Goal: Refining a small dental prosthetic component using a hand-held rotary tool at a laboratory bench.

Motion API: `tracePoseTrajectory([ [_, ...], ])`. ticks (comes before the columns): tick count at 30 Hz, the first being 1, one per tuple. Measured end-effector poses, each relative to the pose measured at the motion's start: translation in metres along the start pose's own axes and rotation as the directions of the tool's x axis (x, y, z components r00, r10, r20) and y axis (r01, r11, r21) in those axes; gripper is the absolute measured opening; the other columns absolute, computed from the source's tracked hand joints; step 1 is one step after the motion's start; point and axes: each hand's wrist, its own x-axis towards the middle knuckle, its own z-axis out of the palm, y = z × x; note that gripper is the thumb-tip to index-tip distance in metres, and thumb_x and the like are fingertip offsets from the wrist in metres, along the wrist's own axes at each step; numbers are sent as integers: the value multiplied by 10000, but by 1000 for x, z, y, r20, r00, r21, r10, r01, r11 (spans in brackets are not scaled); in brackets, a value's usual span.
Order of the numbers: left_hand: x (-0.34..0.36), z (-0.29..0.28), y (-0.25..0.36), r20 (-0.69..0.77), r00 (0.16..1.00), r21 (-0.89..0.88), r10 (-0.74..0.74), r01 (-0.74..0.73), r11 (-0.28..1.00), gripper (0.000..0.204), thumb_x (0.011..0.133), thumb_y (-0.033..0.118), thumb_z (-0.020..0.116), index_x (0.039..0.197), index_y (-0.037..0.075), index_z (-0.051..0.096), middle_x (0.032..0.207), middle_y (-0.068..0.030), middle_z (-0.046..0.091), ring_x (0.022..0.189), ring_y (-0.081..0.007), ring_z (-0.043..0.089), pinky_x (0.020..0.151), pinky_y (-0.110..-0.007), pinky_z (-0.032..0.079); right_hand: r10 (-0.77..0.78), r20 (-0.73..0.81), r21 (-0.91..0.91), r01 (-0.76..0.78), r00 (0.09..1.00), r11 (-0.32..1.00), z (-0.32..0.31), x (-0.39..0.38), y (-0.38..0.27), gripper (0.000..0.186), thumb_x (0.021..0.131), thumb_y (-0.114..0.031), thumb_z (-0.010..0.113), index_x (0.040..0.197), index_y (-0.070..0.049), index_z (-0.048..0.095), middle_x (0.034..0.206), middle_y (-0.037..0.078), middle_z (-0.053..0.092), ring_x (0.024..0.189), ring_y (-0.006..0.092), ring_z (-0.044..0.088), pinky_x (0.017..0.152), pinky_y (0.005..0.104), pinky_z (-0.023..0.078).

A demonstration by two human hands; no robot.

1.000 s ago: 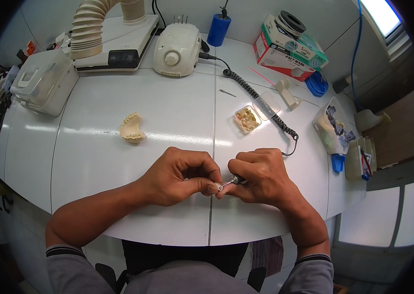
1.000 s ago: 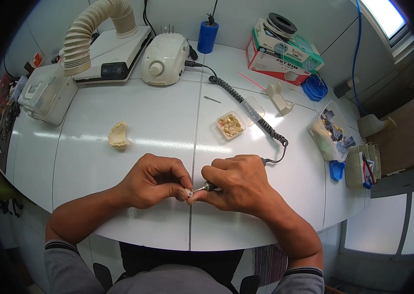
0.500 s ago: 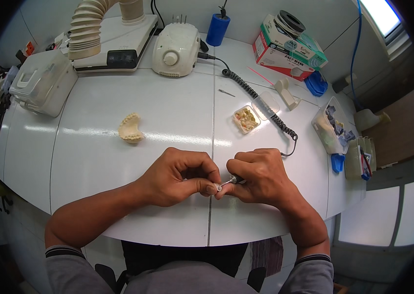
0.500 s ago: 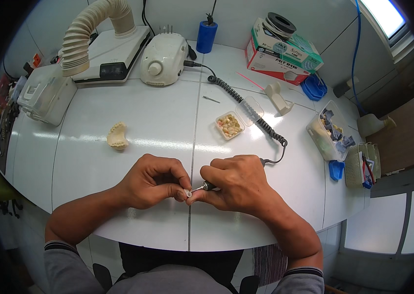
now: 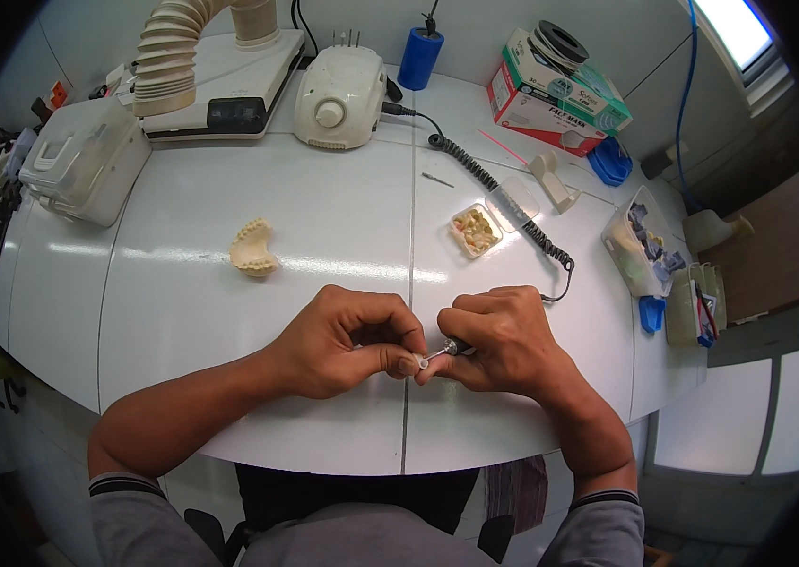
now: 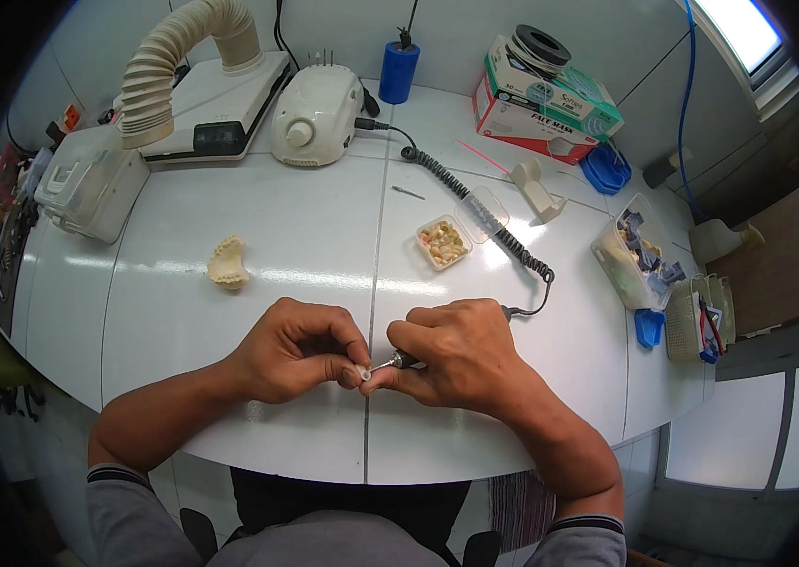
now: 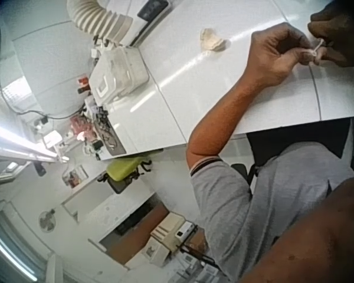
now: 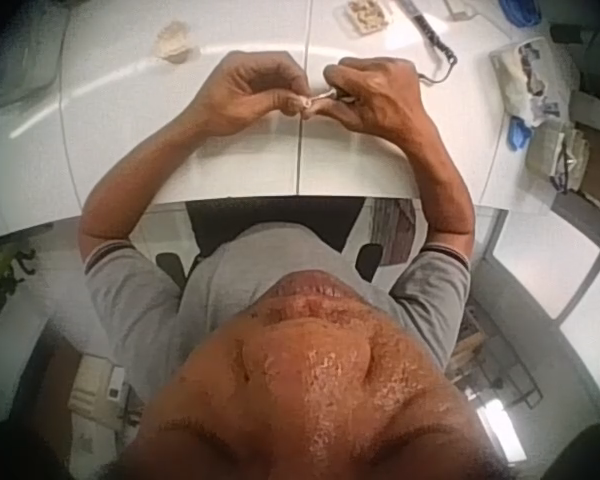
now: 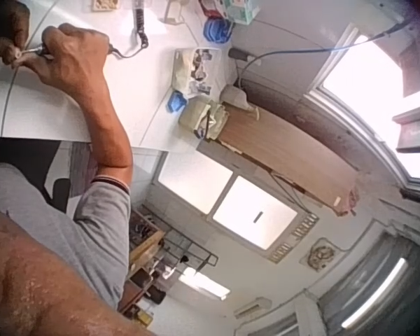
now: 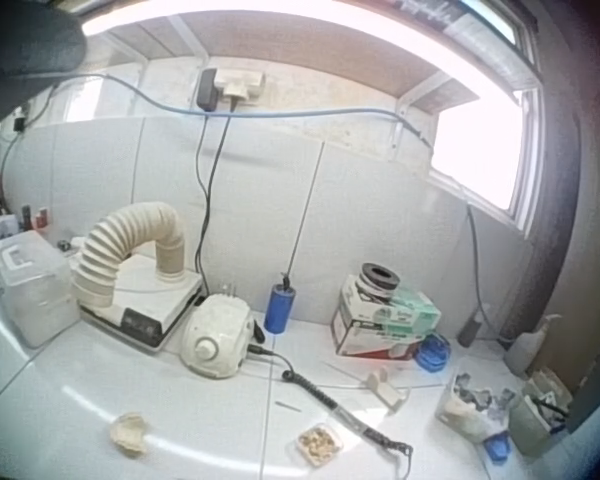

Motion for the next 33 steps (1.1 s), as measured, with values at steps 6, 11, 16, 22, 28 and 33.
tracePoseTrajectory([
  [6,1,4,-8,-146,982,63,118,-110,992,102,993,-6,745,1078,-12,688,998,-60,736,918,-108,709,860,-280,597,43,-85,-17,-44,995,999,-2,1,3,641,780,-692,840,660,-117,583,566,5,553,454,227,559,449,380,391],
  [11,5,2,-14,-260,922,259,286,-218,941,113,982,8,763,1066,-14,690,987,-66,739,911,-124,723,865,-287,602,101,-133,-1,-102,986,995,-4,-1,3,671,767,-715,844,680,-99,595,598,22,602,473,239,593,459,375,426],
  [16,6,4,-6,-320,920,521,225,-28,853,121,961,-23,768,1053,-7,690,967,-63,730,892,-110,698,817,-267,575,296,103,-94,-287,950,953,-3,0,3,650,887,-698,752,770,-66,656,700,89,690,575,300,672,530,435,481],
  [22,9,4,-7,-346,911,551,223,5,835,127,955,-10,781,1049,-12,696,934,-63,739,856,-98,689,791,-255,570,303,103,-16,-303,947,953,-11,0,4,392,991,-409,653,867,-38,668,740,138,705,627,376,671,595,487,503],
  [28,8,4,-5,-358,915,537,187,38,843,135,955,-24,771,1059,-17,685,955,-74,749,877,-110,707,814,-265,581,299,142,34,-306,944,951,-12,-1,0,219,966,-252,572,975,-34,572,750,162,650,644,395,644,613,519,489],
  [33,8,7,-7,-357,912,568,201,41,822,133,957,-27,765,1061,-22,682,968,-91,768,884,-121,729,820,-270,593,300,97,67,-307,949,949,-5,-3,0,194,959,-226,575,960,-33,552,730,150,623,638,383,639,606,522,487],
])
